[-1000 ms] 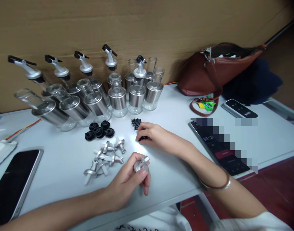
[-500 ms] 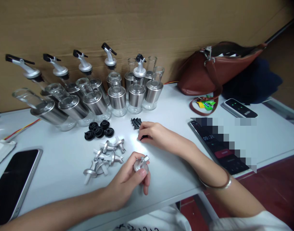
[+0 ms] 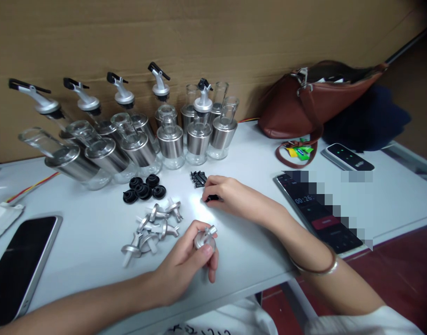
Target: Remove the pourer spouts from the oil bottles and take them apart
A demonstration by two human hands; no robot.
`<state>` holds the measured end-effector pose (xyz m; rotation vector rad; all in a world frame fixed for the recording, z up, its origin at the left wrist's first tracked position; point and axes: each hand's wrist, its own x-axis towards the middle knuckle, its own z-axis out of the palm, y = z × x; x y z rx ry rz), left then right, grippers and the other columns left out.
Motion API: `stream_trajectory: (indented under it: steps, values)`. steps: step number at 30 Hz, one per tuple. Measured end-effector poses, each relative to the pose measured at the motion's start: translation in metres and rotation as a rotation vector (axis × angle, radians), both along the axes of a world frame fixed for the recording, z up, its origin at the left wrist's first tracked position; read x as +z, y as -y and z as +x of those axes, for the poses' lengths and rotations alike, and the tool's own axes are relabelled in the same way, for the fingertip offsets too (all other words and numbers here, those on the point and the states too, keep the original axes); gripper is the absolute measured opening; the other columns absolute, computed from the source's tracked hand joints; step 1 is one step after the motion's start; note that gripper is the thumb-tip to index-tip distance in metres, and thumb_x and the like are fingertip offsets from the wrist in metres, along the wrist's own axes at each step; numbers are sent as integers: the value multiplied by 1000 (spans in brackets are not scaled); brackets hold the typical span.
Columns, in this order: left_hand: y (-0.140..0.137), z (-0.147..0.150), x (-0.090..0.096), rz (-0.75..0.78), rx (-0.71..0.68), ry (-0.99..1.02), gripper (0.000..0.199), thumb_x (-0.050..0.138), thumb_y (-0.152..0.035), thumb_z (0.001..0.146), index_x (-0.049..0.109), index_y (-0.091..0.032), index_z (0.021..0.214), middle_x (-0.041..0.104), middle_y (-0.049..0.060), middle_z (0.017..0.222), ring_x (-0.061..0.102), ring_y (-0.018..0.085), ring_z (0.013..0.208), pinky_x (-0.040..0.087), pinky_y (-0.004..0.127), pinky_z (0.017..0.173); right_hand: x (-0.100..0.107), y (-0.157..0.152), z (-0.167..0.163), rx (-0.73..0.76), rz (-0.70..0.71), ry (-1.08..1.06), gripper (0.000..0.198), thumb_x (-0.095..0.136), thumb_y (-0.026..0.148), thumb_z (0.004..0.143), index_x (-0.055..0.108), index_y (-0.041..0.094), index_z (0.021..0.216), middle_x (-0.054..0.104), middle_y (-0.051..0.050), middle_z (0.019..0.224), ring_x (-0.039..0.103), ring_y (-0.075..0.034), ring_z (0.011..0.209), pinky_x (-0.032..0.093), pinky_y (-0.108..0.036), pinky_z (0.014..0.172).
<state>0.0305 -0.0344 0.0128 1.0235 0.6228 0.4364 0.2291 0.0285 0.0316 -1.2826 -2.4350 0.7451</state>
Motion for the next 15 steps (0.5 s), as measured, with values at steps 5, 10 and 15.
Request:
stream_trajectory:
  steps: [5, 10, 15]
  values:
    - [0, 0, 0, 0, -5, 5, 41, 48, -60, 91, 40, -20, 99, 52, -4, 71, 51, 11, 60, 36, 30, 69, 3, 2, -1, -30, -18, 58, 16, 64, 6, 82, 71, 12, 96, 61, -9, 95, 61, -19, 82, 48, -31, 76]
    - [1, 2, -2, 10, 6, 22, 44, 50, -63, 88, 42, -21, 95, 36, -8, 64, 29, 8, 51, 24, 24, 52, 4, 4, -1, -42, -13, 84, 17, 68, 18, 84, 68, 12, 100, 61, -9, 97, 61, -19, 84, 48, -32, 77]
    - [-3, 3, 3, -85, 75, -1, 49, 53, -69, 82, 40, -22, 83, 26, -13, 52, 17, 5, 42, 19, 23, 46, 11, 7, -7, -21, 256, -78, 18, 52, 21, 95, 65, 12, 89, 62, -10, 92, 58, -17, 81, 48, -30, 75]
